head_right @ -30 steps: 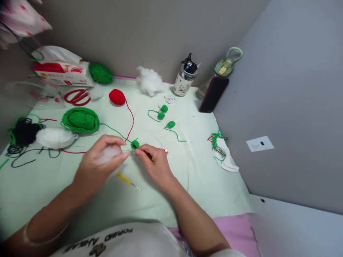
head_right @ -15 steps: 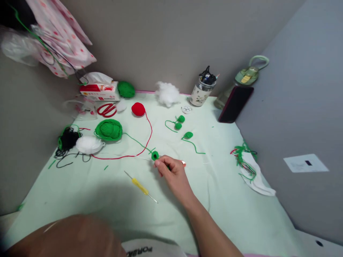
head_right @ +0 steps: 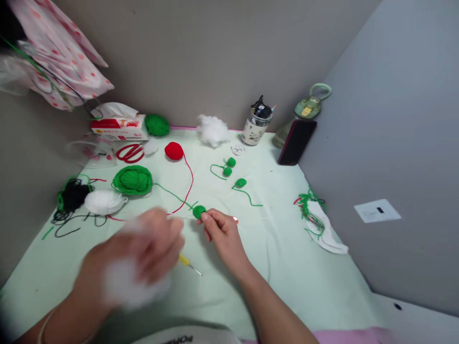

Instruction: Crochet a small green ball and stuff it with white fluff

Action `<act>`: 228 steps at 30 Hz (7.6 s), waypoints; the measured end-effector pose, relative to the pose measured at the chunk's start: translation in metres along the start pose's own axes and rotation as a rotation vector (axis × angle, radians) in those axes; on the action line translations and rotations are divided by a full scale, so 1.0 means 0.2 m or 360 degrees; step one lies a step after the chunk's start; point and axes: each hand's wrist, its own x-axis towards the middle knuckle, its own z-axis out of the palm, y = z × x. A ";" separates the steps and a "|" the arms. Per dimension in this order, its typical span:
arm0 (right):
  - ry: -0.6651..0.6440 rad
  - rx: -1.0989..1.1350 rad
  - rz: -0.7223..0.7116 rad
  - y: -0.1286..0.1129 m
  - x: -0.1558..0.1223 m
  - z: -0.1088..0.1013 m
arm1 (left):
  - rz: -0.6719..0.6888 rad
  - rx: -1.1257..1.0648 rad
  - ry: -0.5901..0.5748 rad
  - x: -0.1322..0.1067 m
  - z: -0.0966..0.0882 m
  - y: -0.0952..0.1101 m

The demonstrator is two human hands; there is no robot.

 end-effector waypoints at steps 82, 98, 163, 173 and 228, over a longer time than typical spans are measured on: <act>0.0024 -0.0431 -0.0196 -0.01 -0.02 0.02 | 0.0126 0.0599 0.0378 0.21 -0.18 -0.25; -0.0334 -0.0001 0.0034 -0.04 -0.02 -0.06 | 0.0072 0.0716 0.0270 0.21 -0.23 -0.23; -0.0221 -0.0451 -0.0196 -0.05 -0.06 0.01 | 0.0381 0.1051 0.0470 0.20 -0.25 -0.28; -0.0128 0.0042 0.0045 -0.02 -0.01 0.03 | 0.0649 0.1160 0.0543 0.19 -0.22 -0.35; -0.0244 -0.0891 -0.0392 -0.05 -0.04 -0.05 | 0.0689 0.0749 0.0672 0.23 -0.24 -0.34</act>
